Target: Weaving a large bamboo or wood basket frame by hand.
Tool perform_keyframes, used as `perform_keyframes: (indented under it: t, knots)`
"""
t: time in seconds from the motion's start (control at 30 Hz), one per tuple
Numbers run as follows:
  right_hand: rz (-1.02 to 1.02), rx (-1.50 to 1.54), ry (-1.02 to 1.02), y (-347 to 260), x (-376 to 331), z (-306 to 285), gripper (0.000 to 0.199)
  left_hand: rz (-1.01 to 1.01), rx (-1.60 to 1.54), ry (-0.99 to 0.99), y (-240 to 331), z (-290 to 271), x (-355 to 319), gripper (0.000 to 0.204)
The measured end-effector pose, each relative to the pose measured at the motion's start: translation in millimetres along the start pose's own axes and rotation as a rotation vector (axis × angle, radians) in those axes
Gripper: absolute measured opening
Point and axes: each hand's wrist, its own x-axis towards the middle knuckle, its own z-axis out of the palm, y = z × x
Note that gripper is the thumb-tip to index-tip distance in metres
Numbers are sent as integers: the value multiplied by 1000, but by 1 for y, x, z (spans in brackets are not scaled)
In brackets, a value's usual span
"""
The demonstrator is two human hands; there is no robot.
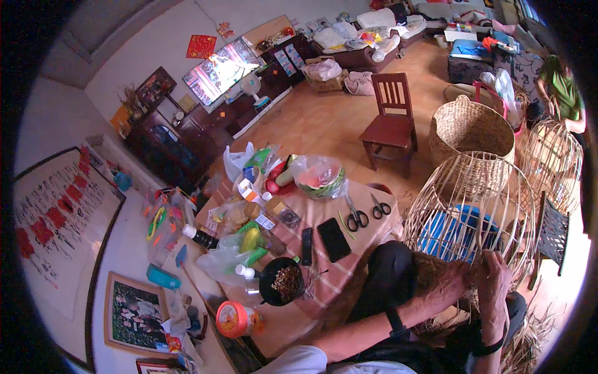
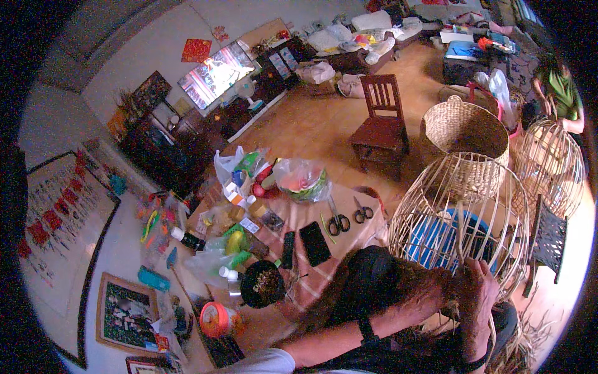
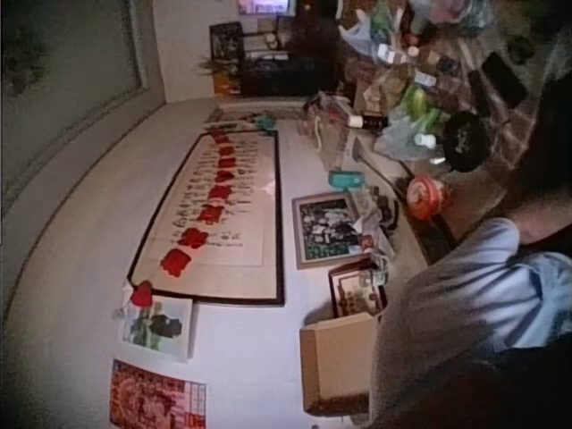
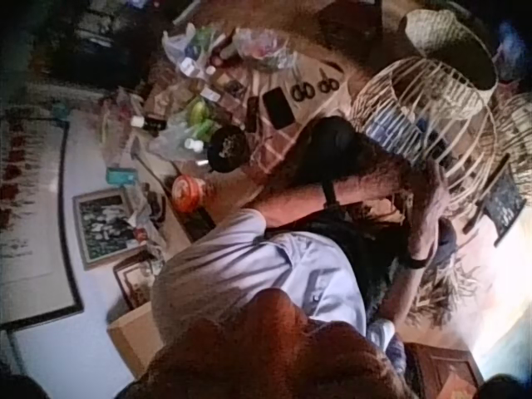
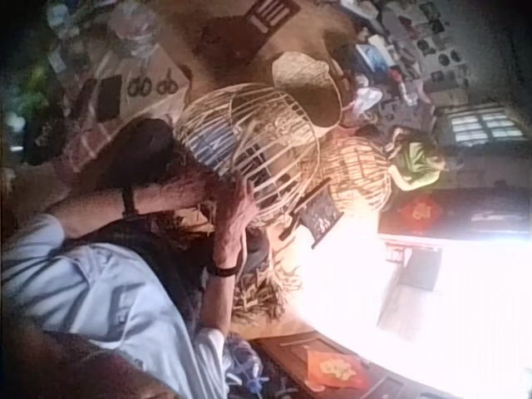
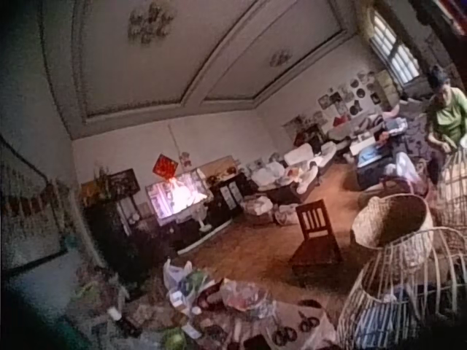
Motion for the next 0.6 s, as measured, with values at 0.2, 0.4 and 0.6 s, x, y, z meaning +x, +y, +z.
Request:
perform_keyframes:
  t: [0.2, 0.4, 0.6]
  knots:
    - [-49, 69, 21, 0, -2, -3, 13, 2, -50, -104, -3, 1, 11, 17]
    - [-64, -332, -73, 22, -17, 8, 11, 95, 121, 206, -10, 23, 0, 17]
    - [-159, -427, -106, 42, -31, 5, 15, -28, -141, -4, -11, 16, 5, 29]
